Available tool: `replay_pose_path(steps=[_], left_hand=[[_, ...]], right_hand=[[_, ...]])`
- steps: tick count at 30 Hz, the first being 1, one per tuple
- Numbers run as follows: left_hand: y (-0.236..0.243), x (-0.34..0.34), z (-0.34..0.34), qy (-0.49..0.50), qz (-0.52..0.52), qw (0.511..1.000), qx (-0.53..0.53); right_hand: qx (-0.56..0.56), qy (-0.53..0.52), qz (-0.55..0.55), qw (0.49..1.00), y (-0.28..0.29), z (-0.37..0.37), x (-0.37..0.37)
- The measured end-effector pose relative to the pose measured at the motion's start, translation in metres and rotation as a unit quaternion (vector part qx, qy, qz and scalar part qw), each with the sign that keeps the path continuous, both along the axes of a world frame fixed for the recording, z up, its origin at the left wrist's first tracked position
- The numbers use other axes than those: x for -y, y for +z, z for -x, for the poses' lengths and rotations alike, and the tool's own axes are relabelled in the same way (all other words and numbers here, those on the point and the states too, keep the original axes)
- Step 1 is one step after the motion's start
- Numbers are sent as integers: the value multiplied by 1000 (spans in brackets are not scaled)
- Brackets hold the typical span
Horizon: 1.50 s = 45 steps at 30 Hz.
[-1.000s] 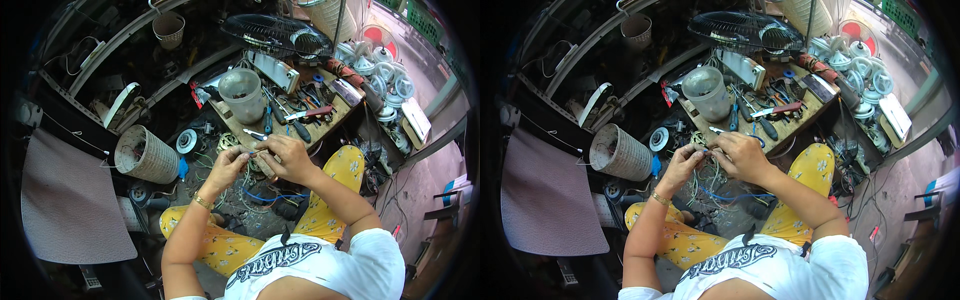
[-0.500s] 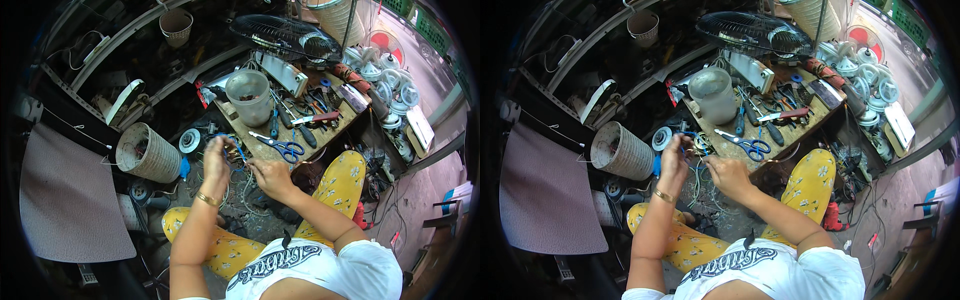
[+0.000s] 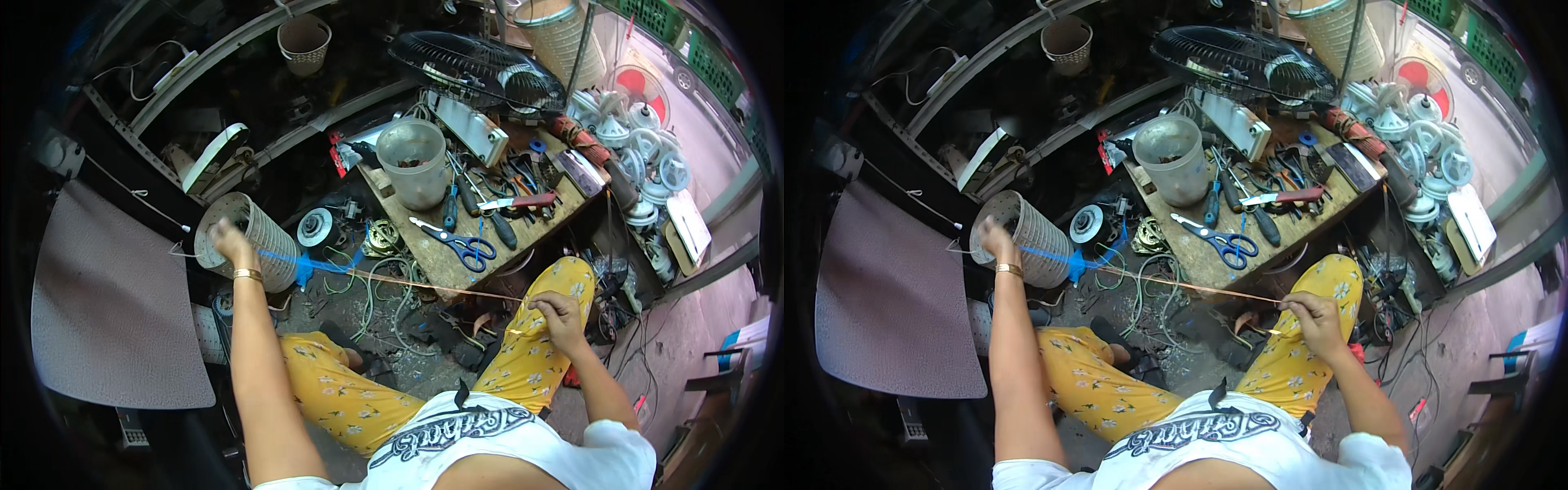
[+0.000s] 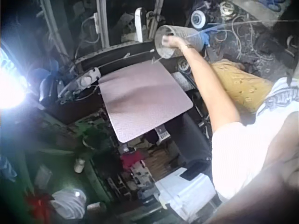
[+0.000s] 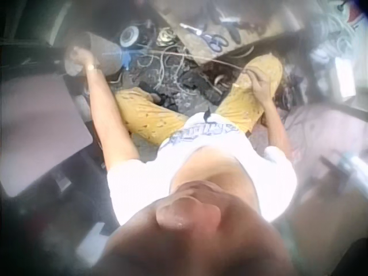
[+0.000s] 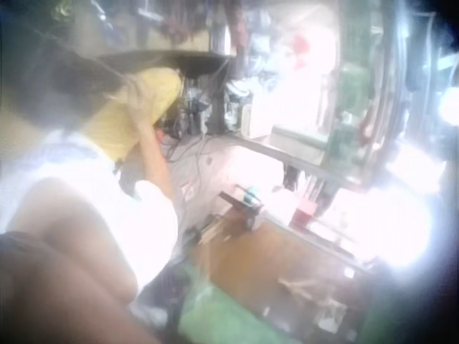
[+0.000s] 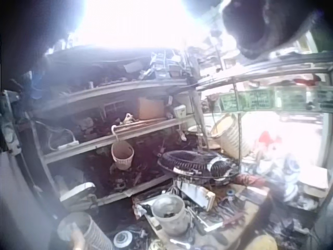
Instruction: The person strips insulation from electrical wires using wire cutters, twists the exposed wire ends together, and secures the connection with electrical tape.
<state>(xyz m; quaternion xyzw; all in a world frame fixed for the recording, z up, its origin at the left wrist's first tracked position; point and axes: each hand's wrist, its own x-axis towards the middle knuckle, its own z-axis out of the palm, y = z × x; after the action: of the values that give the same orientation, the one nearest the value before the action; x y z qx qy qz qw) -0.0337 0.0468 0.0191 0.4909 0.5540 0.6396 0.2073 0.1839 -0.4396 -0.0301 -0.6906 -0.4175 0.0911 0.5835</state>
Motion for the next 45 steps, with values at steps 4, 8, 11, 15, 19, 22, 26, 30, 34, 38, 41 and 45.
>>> replay_pose_path(steps=[4, 8, 11, 15, 19, 22, 26, 30, 34, 38, 41, 45], left_hand=[[-14, 62, 0, -424, -230, 707, -517], [-22, 114, -1, -593, -200, 532, -570], [-5, 132, -8, -723, 85, 565, -388], [7, 165, -29, -745, 175, 577, 286], [-21, 153, -61, -700, 219, 495, 465], [-71, 91, -80, -709, 222, 411, 528], [-148, 0, -76, -759, 135, 306, 559], [-161, -38, -67, 21, 375, 802, 464], [-129, -23, -44, 162, 273, 902, 293], [-127, -17, -20, 111, 254, 919, 280], [-155, -35, -17, 139, 238, 939, 205], [-185, -63, 1, 204, 222, 952, 57]], right_hand=[[-365, 88, -189, 907, -4, -49, 5], [-502, 187, -469, 703, 10, -104, -14], [-561, 213, -523, 605, 33, -110, -30], [-402, 164, -220, 873, 53, -74, -56], [151, 65, 177, 970, 35, -15, -98], [274, 77, 211, 935, 27, 11, -119], [266, 157, 118, 944, 23, 60, -136], [271, 147, 84, 948, 8, 80, -131], [278, 215, 169, 921, 5, 66, -75], [299, 223, 208, 904, 44, 51, -8], [303, 200, 257, 896, 62, 37, 49], [266, 211, 336, 878, 47, -7, 168]])
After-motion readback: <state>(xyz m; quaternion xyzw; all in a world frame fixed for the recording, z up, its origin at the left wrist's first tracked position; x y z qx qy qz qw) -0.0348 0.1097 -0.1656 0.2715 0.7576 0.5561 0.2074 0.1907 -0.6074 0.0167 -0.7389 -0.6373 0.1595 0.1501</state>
